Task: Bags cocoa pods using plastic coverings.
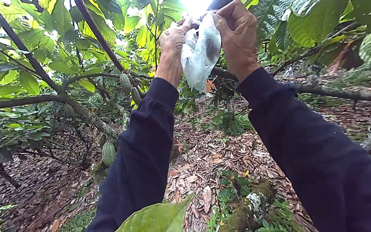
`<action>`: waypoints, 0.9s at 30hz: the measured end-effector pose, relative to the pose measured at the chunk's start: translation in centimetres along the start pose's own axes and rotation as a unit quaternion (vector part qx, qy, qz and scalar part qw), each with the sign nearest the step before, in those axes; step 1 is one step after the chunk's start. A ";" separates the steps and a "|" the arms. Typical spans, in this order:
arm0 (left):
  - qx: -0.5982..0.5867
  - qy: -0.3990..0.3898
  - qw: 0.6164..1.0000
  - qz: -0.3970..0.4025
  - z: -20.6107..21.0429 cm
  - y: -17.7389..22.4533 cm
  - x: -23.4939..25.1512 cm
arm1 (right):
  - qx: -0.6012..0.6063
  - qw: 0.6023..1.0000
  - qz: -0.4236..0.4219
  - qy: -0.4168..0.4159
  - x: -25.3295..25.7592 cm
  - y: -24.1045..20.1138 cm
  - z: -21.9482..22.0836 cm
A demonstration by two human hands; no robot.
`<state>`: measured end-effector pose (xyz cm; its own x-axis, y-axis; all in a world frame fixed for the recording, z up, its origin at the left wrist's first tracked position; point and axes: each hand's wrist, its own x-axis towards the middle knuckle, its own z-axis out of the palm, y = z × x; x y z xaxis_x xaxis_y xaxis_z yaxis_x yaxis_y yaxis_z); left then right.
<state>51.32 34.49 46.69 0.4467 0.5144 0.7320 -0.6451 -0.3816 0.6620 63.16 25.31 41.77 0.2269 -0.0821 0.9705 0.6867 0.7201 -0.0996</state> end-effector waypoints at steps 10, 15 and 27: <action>0.009 0.017 0.999 0.039 1.2 -0.1 1.4 | -0.100 0.992 0.016 -0.074 1.4 -0.1 -1.9; 0.026 0.037 0.997 0.059 1.8 -0.2 0.3 | -0.110 0.993 0.035 -0.036 0.6 -0.4 -1.5; 0.043 -0.117 0.978 0.168 0.4 -0.2 0.5 | -0.186 0.981 0.050 0.009 0.4 -1.5 0.3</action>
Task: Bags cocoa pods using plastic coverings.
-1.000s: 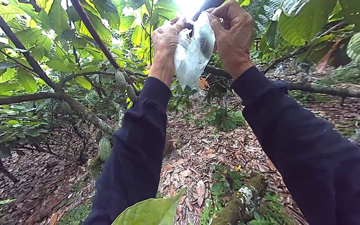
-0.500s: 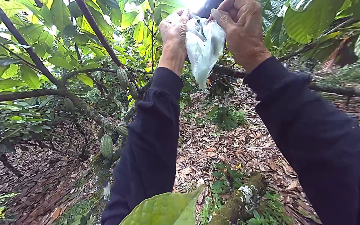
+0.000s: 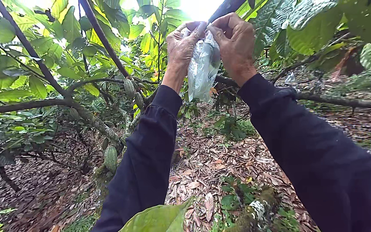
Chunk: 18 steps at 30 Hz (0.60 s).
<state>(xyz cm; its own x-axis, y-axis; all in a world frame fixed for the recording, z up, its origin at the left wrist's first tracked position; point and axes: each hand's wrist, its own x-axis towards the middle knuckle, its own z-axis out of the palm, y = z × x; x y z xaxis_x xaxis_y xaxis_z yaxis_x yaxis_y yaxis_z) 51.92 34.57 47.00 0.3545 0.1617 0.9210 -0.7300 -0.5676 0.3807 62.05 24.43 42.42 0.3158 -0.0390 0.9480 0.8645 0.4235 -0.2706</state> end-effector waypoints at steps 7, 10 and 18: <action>0.007 -0.005 1.000 -0.003 -0.3 -0.1 -0.4 | 0.026 1.000 -0.011 0.008 0.0 0.0 0.2; 0.024 -0.027 0.999 0.011 -0.4 -0.1 -0.4 | -0.019 1.000 -0.013 0.000 0.2 -0.3 0.0; 0.094 -0.109 0.988 0.056 -1.1 0.7 0.4 | -0.096 0.993 -0.039 -0.065 1.2 -0.1 -1.3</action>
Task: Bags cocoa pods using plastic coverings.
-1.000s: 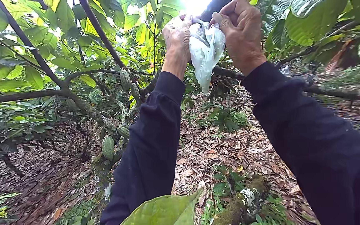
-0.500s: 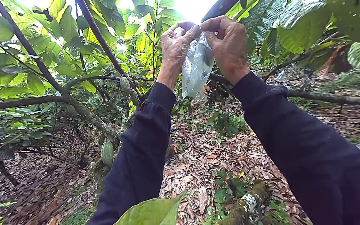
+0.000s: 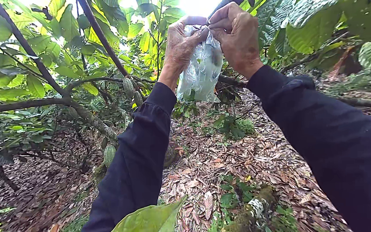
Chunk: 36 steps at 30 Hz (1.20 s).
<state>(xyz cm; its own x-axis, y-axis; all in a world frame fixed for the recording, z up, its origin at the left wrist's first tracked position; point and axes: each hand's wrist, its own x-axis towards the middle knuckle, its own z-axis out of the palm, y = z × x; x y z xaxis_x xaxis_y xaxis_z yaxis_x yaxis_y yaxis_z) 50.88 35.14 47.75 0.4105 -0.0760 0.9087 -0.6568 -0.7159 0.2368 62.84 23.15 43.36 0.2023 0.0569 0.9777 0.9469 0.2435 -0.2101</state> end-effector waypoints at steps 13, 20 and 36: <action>-0.010 0.070 0.997 0.004 0.9 -0.4 -0.6 | -0.030 0.999 0.023 -0.024 0.4 -1.3 -1.2; 0.099 0.114 0.988 0.030 1.2 -0.3 -0.7 | -0.111 0.992 0.047 0.027 0.8 -2.0 0.2; 0.029 0.086 0.995 -0.033 1.0 0.1 -1.5 | -0.001 0.998 0.016 -0.060 -0.7 -1.7 -0.7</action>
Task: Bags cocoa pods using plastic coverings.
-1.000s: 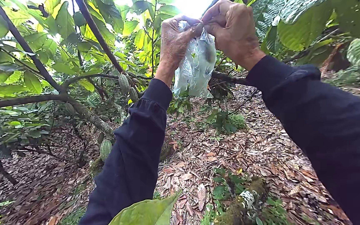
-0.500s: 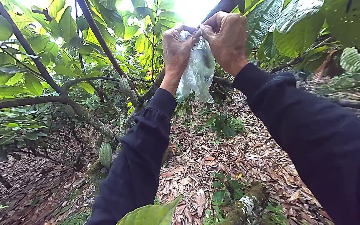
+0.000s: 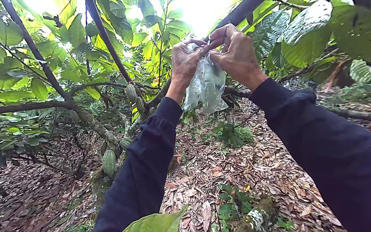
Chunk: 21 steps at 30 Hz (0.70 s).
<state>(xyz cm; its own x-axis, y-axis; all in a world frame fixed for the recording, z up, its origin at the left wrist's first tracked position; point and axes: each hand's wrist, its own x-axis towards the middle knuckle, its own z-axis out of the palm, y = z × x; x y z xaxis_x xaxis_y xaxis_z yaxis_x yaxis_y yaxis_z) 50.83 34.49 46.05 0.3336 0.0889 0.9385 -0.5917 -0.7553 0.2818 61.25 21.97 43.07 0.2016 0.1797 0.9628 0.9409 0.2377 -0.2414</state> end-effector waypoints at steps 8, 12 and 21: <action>-0.045 0.013 0.999 -0.014 0.1 -0.1 -0.1 | -0.035 0.999 -0.016 0.034 -0.4 0.1 0.9; 0.096 -0.029 0.993 0.060 -0.6 -0.1 0.4 | -0.008 0.997 -0.035 0.065 -0.8 0.6 1.4; 0.258 -0.090 0.955 0.114 -1.4 0.2 0.8 | 0.031 0.992 -0.052 0.108 -1.1 1.1 2.0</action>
<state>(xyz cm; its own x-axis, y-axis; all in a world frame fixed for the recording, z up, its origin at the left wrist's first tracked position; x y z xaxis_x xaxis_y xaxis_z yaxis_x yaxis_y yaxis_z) 50.00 35.33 47.13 0.3879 -0.1950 0.9008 -0.2389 -0.9652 -0.1061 61.50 23.91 41.51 0.1644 -0.0568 0.9848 0.9423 0.3042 -0.1398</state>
